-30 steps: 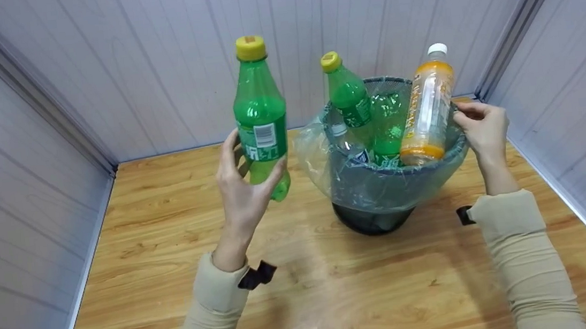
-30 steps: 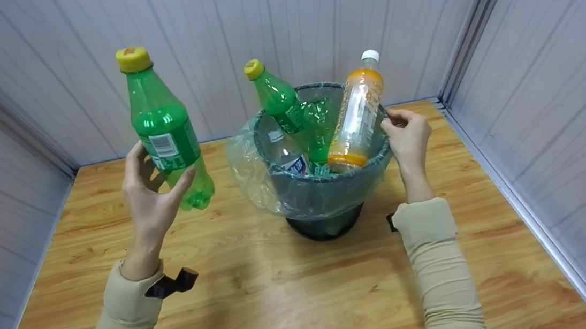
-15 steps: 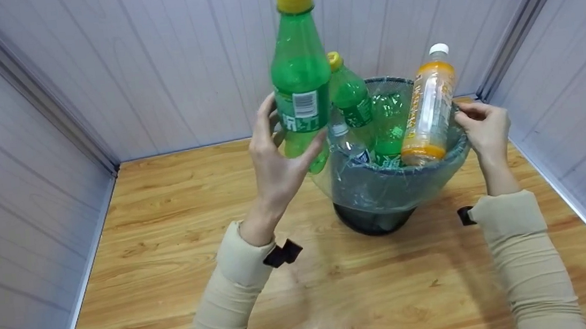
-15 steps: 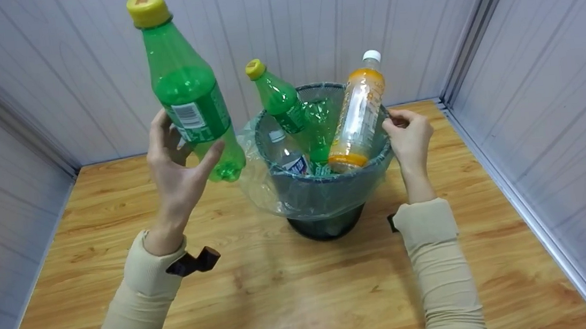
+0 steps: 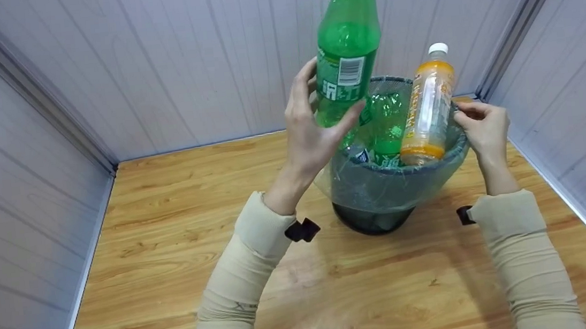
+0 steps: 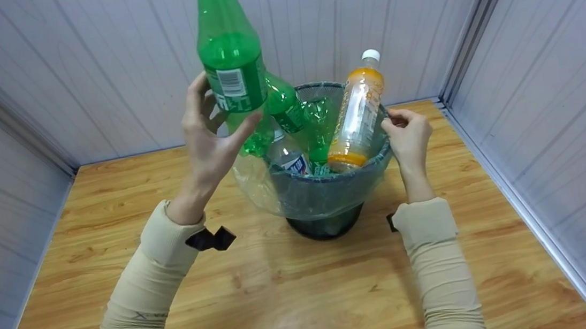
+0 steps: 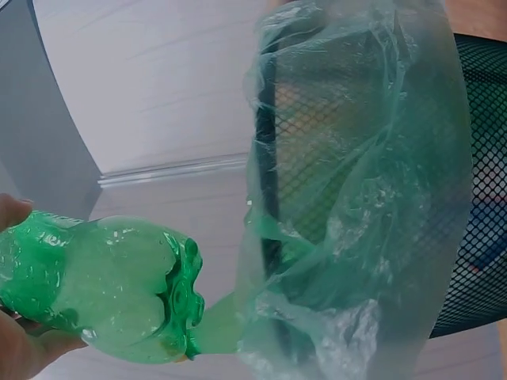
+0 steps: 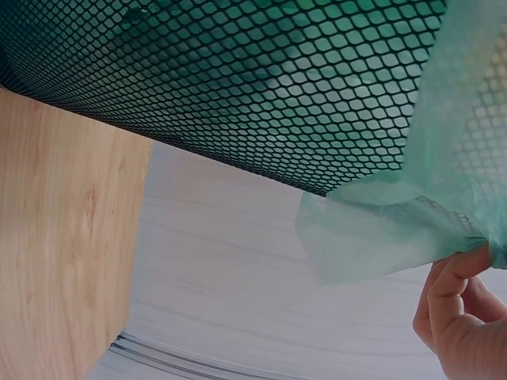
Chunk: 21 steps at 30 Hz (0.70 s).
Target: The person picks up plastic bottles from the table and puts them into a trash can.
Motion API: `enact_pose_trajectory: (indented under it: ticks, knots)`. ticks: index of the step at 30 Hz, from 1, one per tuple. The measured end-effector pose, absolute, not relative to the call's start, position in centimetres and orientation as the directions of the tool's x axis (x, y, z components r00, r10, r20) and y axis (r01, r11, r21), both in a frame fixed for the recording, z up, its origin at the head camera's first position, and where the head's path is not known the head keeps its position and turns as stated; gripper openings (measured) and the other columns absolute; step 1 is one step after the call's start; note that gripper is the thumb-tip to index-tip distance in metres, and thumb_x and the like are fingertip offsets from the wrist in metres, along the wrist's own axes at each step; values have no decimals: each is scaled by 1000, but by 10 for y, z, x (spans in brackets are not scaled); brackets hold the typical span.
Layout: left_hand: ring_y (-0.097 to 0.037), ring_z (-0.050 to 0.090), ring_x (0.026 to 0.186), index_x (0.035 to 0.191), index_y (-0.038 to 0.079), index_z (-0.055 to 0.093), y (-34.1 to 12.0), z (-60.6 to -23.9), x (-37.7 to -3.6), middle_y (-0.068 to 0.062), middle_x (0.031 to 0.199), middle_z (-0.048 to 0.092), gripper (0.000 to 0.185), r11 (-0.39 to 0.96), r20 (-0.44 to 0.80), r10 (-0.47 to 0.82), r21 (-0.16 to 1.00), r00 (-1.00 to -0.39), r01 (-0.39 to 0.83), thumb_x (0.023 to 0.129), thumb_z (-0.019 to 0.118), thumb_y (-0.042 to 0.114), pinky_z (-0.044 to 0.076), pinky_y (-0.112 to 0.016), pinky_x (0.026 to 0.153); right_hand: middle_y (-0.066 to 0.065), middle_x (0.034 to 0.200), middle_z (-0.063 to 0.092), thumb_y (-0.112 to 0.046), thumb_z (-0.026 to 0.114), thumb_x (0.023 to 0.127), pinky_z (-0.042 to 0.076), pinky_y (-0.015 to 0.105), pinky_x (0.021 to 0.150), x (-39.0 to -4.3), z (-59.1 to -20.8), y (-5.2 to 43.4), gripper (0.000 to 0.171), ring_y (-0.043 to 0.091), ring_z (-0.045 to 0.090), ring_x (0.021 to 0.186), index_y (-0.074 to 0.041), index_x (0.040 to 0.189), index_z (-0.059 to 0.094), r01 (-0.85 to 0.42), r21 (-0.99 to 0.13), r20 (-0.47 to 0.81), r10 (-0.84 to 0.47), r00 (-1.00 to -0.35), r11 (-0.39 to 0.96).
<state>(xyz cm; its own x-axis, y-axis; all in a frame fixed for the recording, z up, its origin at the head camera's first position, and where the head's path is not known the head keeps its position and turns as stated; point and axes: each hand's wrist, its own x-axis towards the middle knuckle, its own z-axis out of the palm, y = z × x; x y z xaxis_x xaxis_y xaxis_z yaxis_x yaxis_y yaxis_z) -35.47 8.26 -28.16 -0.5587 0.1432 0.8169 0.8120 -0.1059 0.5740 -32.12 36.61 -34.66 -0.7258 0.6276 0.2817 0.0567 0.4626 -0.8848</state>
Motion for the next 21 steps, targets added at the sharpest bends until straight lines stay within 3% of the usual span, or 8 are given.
enact_pose_trajectory:
  ticks: [8, 21]
  knots:
    - [-16, 46, 103, 129, -2, 31, 99, -288, -367, -12, 119, 44, 73, -57, 733, 229, 667, -641, 743, 73, 73, 19, 42, -22, 84, -14, 72, 55, -7, 59, 79, 41, 13, 62, -322, -345, 367, 28, 1, 50, 69, 7, 102, 63, 64, -892, 263, 628, -733, 448]
    - [-13, 44, 105, 129, 2, 29, 122, -310, -377, -10, 119, 43, 73, 108, 631, 362, 702, -686, 703, 73, 72, 22, 38, -20, 88, -17, 70, 54, -7, 59, 79, 41, 13, 62, -322, -345, 366, 27, 0, 50, 68, 7, 102, 63, 71, -892, 260, 634, -728, 447]
